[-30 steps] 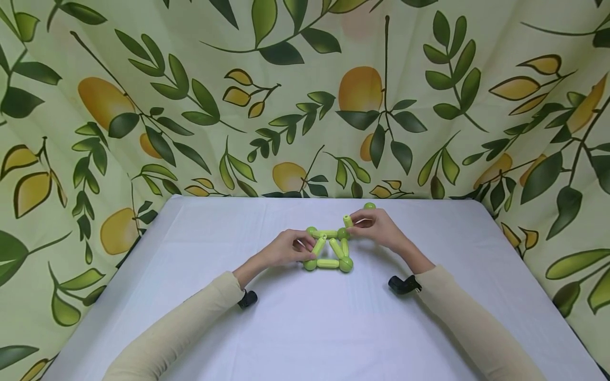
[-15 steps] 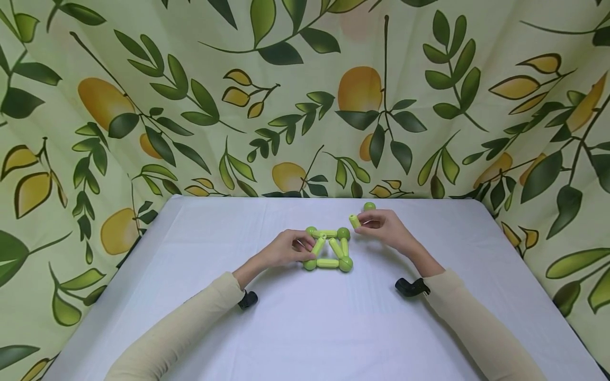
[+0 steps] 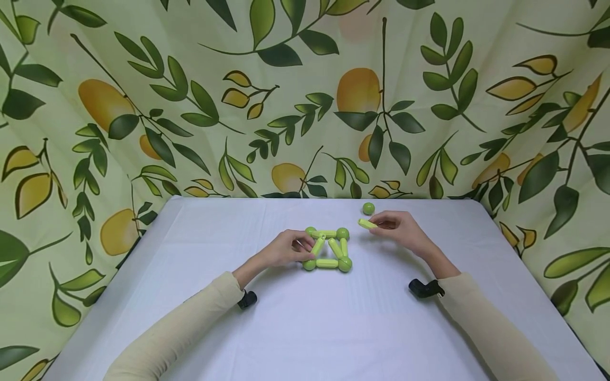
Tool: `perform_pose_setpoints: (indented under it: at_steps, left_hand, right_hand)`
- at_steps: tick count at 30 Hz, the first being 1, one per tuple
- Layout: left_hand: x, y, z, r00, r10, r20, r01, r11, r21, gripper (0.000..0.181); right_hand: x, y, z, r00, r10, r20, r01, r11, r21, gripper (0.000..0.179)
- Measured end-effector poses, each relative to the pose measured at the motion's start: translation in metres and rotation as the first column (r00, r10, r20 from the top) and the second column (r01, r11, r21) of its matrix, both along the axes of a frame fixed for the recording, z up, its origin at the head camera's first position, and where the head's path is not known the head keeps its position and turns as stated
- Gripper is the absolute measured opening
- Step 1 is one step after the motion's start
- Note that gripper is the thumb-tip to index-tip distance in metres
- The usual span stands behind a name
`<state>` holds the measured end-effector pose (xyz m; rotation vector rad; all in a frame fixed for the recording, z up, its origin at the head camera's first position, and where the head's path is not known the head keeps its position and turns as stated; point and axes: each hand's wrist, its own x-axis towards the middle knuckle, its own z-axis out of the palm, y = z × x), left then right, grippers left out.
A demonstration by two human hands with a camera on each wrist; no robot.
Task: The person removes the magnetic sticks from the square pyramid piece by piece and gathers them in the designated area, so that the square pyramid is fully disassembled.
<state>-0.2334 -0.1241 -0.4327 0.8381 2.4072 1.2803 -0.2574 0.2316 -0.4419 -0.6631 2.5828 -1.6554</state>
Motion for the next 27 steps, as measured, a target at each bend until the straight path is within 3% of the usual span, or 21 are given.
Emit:
perform_pose_setpoints:
  at_steps: [17,27]
  left_hand:
    - [-0.001,0.000,0.001,1.000,0.007,0.016,-0.007,1.000,-0.013,0.020]
    - [-0.001,-0.001,0.000,1.000,-0.005,0.002,0.005,1.000,-0.004,0.020]
  right_hand:
    - [0.002,0.042,-0.008,0.999,-0.039,-0.021,0.039,0.999,0.001,0.023]
    - [-0.003,0.063,-0.011,0.995,-0.095,-0.007,0.095,0.992,0.077,0.025]
